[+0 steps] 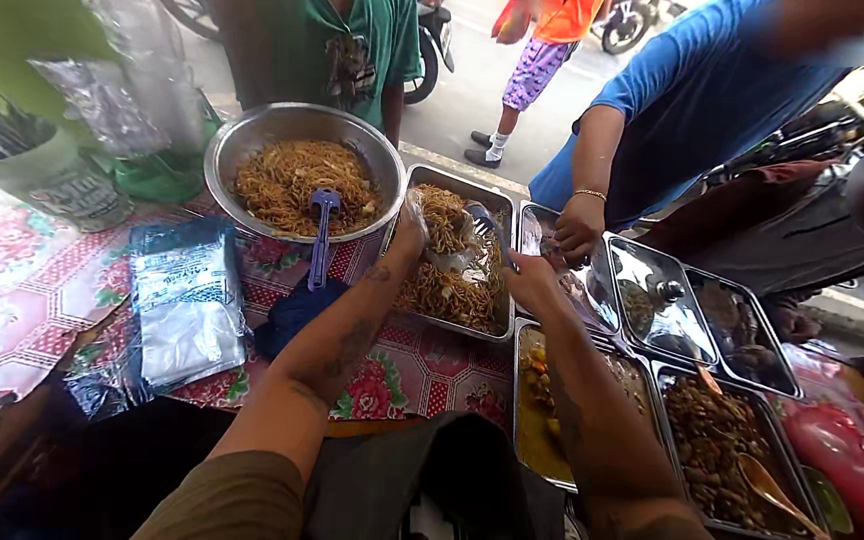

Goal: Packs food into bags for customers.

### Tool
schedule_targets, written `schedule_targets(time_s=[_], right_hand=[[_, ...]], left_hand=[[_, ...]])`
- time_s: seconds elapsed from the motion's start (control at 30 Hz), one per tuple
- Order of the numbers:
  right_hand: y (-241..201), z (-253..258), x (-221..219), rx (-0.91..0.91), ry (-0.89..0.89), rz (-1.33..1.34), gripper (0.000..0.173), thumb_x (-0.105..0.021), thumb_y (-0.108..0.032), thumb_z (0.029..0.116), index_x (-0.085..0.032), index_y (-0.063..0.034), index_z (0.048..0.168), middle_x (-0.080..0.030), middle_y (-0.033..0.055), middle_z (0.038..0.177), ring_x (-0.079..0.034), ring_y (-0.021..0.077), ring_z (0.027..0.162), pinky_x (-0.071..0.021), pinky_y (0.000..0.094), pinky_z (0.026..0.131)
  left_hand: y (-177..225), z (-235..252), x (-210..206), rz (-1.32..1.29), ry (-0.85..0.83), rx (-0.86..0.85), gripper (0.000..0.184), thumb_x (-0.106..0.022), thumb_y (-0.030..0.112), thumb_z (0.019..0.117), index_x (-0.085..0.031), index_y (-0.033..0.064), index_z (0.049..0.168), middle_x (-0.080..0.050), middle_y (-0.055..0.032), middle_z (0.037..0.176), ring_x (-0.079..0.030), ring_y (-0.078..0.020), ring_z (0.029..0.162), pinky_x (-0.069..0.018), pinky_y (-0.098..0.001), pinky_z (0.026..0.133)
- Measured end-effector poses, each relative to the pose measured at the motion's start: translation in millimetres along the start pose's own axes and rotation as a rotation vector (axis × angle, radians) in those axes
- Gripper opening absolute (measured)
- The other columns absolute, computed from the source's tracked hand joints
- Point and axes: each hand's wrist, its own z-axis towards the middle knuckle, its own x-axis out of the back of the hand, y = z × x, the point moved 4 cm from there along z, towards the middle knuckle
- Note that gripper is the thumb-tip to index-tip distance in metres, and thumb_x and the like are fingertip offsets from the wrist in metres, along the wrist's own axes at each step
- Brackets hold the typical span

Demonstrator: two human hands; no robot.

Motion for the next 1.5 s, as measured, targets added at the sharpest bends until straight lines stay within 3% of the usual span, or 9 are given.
schedule_targets(time_s=[0.17,0.3,0.43,0.63,0.83,0.93,1.03,1.2,1.5], right_hand=[[-1,-33,-28,-0.032,-0.214,-0.267,0.052,-0.042,-0.014,0.1079,-0.037,-0.0099,0.159,-0.063,0.0255,0.132,-0.060,0.0409,0.126,-0.0449,0.0568,0.108],[2,-31,6,-0.056,-0.105,-0.216,0.048,-0.047,-0.016,0.1084,-0.044,-0.0095,0.156,-0.062,0.0277,0.133,-0.059,0.0436,0.125,-0.0441,0.0595,0.107],[21,11,-23,0.011,-0.067,-0.169,0.052,-0.047,-0.015,0.1075,-0.039,-0.0097,0.159,-0.065,0.0296,0.126,-0.062,0.0468,0.119,-0.0465,0.0638,0.102],[23,-42,11,0.027,-0.148,-0.155,0.046,-0.047,-0.015,0.1088,-0.047,-0.0068,0.154,-0.063,0.0264,0.131,-0.061,0.0409,0.121,-0.0449,0.0562,0.106],[41,-30,-31,-0.130,-0.068,-0.116,0.050,-0.038,-0.016,0.1110,-0.034,-0.0031,0.159,-0.061,0.0291,0.135,-0.059,0.0421,0.127,-0.0431,0.0558,0.110],[34,-57,-56,-0.191,-0.144,0.134,0.047,-0.034,-0.017,0.1126,-0.038,-0.0016,0.156,-0.067,0.0205,0.109,-0.065,0.0275,0.089,-0.0529,0.0428,0.084],[12,-70,-72,-0.265,-0.187,0.652,0.042,-0.034,-0.019,0.1140,-0.042,-0.0031,0.152,-0.053,0.0018,0.072,-0.043,0.0067,0.048,-0.0384,0.0216,0.044],[12,-57,-75,-0.400,-0.339,1.479,0.025,-0.032,-0.023,0.1135,-0.050,-0.0077,0.106,-0.050,-0.0035,0.067,-0.038,-0.0030,0.040,-0.0353,0.0097,0.036],[30,-70,-50,-0.313,-0.413,1.810,0.036,-0.025,-0.029,0.1138,-0.052,-0.0060,0.108,-0.050,-0.0047,0.062,-0.042,-0.0040,0.037,-0.0392,0.0084,0.036]], left_hand=[[13,5,4,-0.107,0.013,0.053,0.059,-0.019,0.050,0.1110,-0.013,0.0240,0.164,-0.039,-0.0120,0.159,-0.049,-0.0230,0.138,-0.0468,-0.0487,0.108],[24,5,9,-0.098,0.007,0.047,0.058,-0.017,0.047,0.1112,-0.012,0.0228,0.164,-0.034,-0.0109,0.161,-0.044,-0.0217,0.141,-0.0434,-0.0481,0.111],[27,6,7,-0.114,0.031,0.023,0.058,-0.017,0.047,0.1113,-0.015,0.0207,0.163,-0.036,-0.0104,0.160,-0.045,-0.0195,0.140,-0.0436,-0.0446,0.111],[23,6,11,-0.117,-0.002,0.032,0.057,-0.017,0.047,0.1115,-0.012,0.0221,0.163,-0.034,-0.0105,0.161,-0.044,-0.0200,0.141,-0.0438,-0.0458,0.111],[17,3,11,-0.099,-0.011,0.005,0.059,-0.017,0.048,0.1112,-0.012,0.0213,0.164,-0.035,-0.0097,0.162,-0.044,-0.0184,0.142,-0.0434,-0.0440,0.112],[16,-1,16,-0.115,-0.019,-0.004,0.058,-0.019,0.043,0.1119,-0.011,0.0202,0.164,-0.033,-0.0103,0.162,-0.043,-0.0174,0.142,-0.0425,-0.0420,0.113],[21,-9,20,-0.113,-0.011,0.032,0.057,-0.018,0.043,0.1117,-0.010,0.0217,0.163,-0.036,-0.0113,0.159,-0.047,-0.0195,0.138,-0.0458,-0.0445,0.108],[28,-13,23,-0.100,0.018,0.026,0.057,-0.016,0.047,0.1116,-0.014,0.0223,0.163,-0.036,-0.0110,0.160,-0.046,-0.0216,0.139,-0.0452,-0.0480,0.109],[23,-10,31,-0.003,0.047,-0.046,0.060,-0.023,0.044,0.1120,-0.012,0.0148,0.163,-0.033,-0.0139,0.162,-0.042,-0.0200,0.143,-0.0398,-0.0427,0.115]])
